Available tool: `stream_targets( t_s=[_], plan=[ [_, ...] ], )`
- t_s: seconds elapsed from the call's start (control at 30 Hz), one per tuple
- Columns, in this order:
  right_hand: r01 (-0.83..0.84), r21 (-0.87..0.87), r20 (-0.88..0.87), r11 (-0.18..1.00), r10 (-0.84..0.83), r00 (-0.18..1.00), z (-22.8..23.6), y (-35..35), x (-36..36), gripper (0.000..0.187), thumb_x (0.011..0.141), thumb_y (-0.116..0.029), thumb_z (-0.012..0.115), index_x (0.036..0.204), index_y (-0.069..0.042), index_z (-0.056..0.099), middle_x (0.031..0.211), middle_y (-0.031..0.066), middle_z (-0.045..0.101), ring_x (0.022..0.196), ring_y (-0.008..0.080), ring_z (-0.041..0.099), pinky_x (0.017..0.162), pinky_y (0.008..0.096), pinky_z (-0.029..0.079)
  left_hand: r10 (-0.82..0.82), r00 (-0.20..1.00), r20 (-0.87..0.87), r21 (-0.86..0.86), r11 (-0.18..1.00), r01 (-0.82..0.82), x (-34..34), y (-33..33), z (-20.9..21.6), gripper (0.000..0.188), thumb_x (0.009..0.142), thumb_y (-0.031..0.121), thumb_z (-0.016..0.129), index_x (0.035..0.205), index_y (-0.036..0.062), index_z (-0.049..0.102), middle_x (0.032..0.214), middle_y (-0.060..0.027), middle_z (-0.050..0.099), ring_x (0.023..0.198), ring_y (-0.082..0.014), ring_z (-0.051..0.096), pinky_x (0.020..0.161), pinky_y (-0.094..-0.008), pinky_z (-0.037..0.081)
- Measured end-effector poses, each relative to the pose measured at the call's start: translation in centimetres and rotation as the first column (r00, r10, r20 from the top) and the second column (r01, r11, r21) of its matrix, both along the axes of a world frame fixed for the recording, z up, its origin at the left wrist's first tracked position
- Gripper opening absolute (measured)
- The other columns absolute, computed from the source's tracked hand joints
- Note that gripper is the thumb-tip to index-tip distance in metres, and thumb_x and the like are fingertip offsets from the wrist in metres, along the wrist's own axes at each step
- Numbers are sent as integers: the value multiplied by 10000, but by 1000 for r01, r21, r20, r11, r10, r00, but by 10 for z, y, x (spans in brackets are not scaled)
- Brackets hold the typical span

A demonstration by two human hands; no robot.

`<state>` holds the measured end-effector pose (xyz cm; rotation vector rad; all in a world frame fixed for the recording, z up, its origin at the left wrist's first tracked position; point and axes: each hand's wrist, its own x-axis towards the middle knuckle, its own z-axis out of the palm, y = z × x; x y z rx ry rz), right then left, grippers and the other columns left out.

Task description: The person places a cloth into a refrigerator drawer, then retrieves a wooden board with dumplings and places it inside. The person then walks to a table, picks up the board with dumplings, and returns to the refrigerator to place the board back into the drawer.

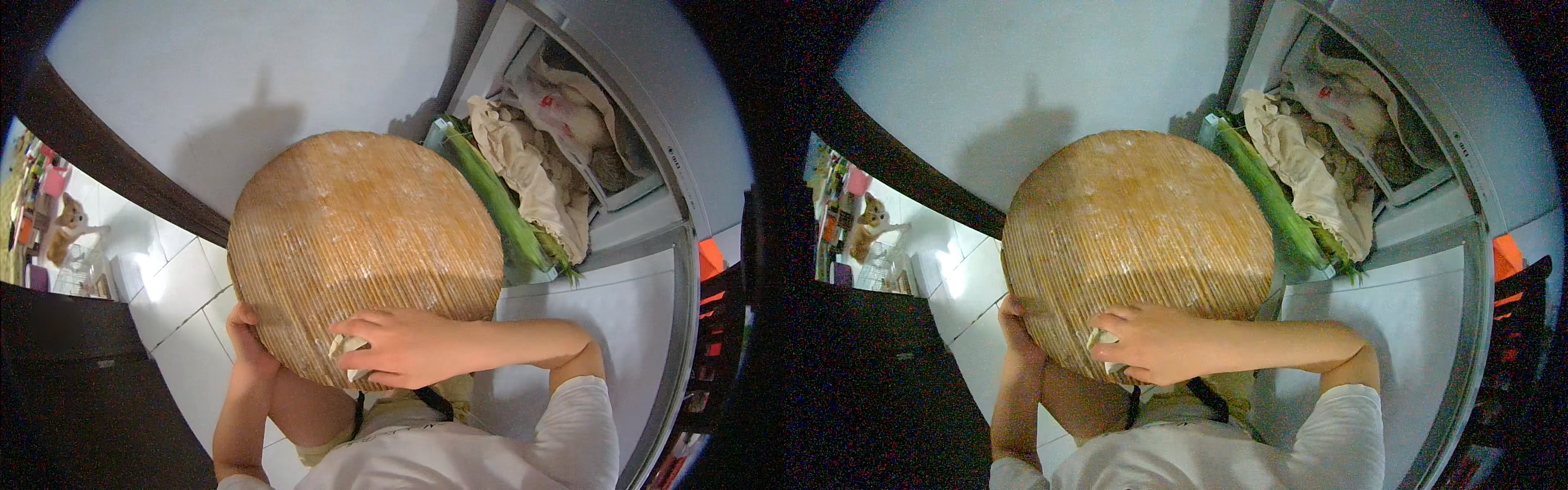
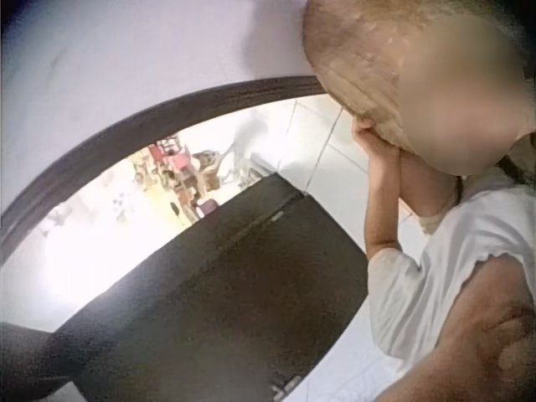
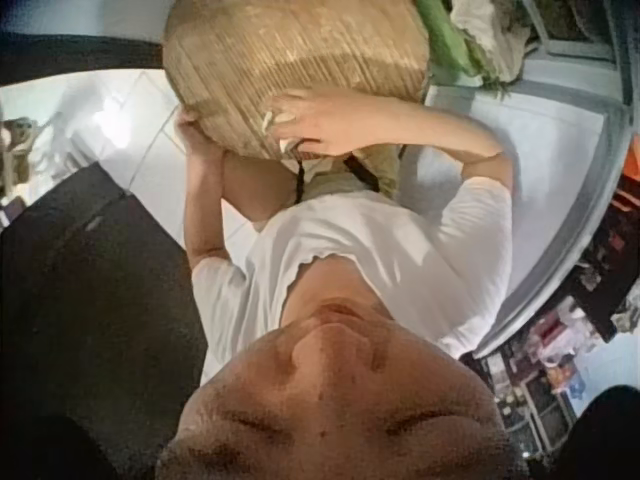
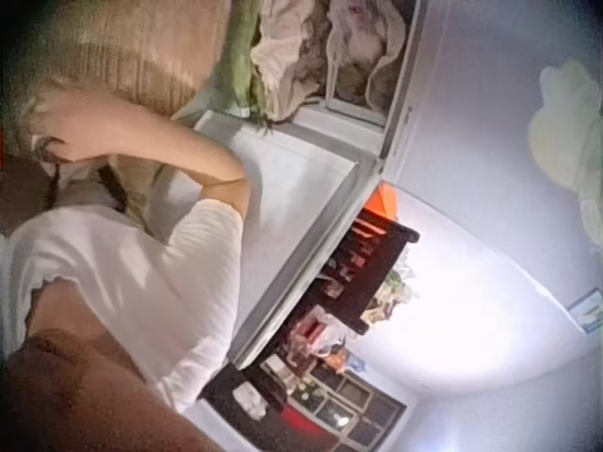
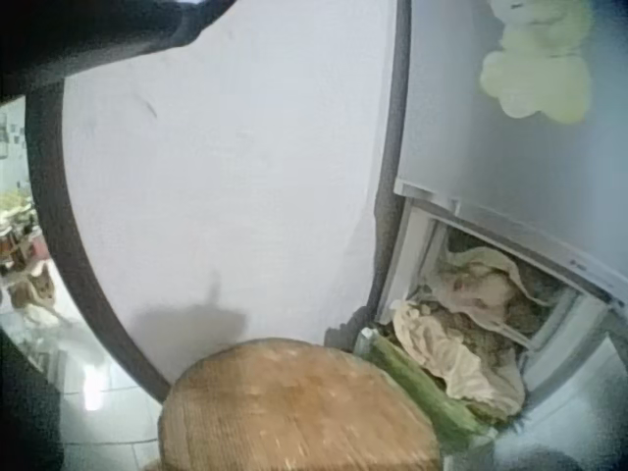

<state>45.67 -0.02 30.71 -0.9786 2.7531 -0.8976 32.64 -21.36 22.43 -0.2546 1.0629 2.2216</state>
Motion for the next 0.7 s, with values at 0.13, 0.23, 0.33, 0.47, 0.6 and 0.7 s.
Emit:
stream_targets(
  t_s=[0.13, 0.23, 0.33, 0.47, 0.6, 0.7],
  plan=[
    [-63, 59, 20, 996, 62, 998, -4, -2, -6, 339, 714, -153, 627, 1024, -54, 532, 1162, 169, 424, 1070, 312, 460, 807, 387, 478, 71, 997, -30, -22, 997, -72, 0, 2, -11, 587, 568, 267, 484, 1092, 5, 523, 1045, -146, 577, 923, -323, 552, 813, -415, 475],
    [-53, -44, 62, 998, 55, 997, -7, 0, -8, 332, 661, -136, 646, 962, -33, 553, 1013, 164, 455, 1042, 315, 446, 820, 408, 460, 32, 999, 4, -17, 999, -32, 6, 10, 6, 584, 594, 286, 481, 1110, 14, 514, 1061, -146, 571, 905, -324, 547, 810, -417, 476],
    [18, -247, 161, 969, 22, 987, -3, 12, -8, 291, 669, -135, 651, 934, -43, 574, 994, 144, 474, 1021, 297, 463, 801, 384, 465, -41, 999, 23, 124, 992, 38, -4, 2, -1, 504, 597, 190, 425, 1045, -17, 526, 1034, -133, 580, 953, -295, 550, 864, -391, 461],
    [189, -534, 202, 824, -93, 975, 14, 49, -8, 305, 708, -212, 715, 944, -68, 586, 951, 79, 564, 913, 222, 545, 786, 310, 456, 41, 999, 28, 109, 993, -44, 0, 13, 3, 544, 569, 178, 423, 1062, -34, 514, 1026, -145, 580, 938, -316, 558, 846, -397, 478],
    [583, -735, 523, 347, -257, 813, 14, 129, 18, 298, 736, -140, 709, 992, -53, 585, 1057, 55, 570, 1004, 174, 539, 851, 307, 453, 27, 998, 49, 151, 988, -34, 0, 11, 6, 599, 545, 174, 430, 1096, -55, 483, 1056, -176, 567, 931, -350, 559, 820, -423, 497],
    [392, -752, 448, -530, 25, 894, 6, 190, 40, 389, 813, -121, 577, 1174, -45, 453, 1173, 137, 514, 1066, 304, 517, 800, 408, 495, 58, 998, 27, 118, 991, -60, -2, 9, 3, 609, 539, 174, 436, 1102, -54, 476, 1057, -184, 562, 936, -350, 557, 820, -416, 501]
  ],
)
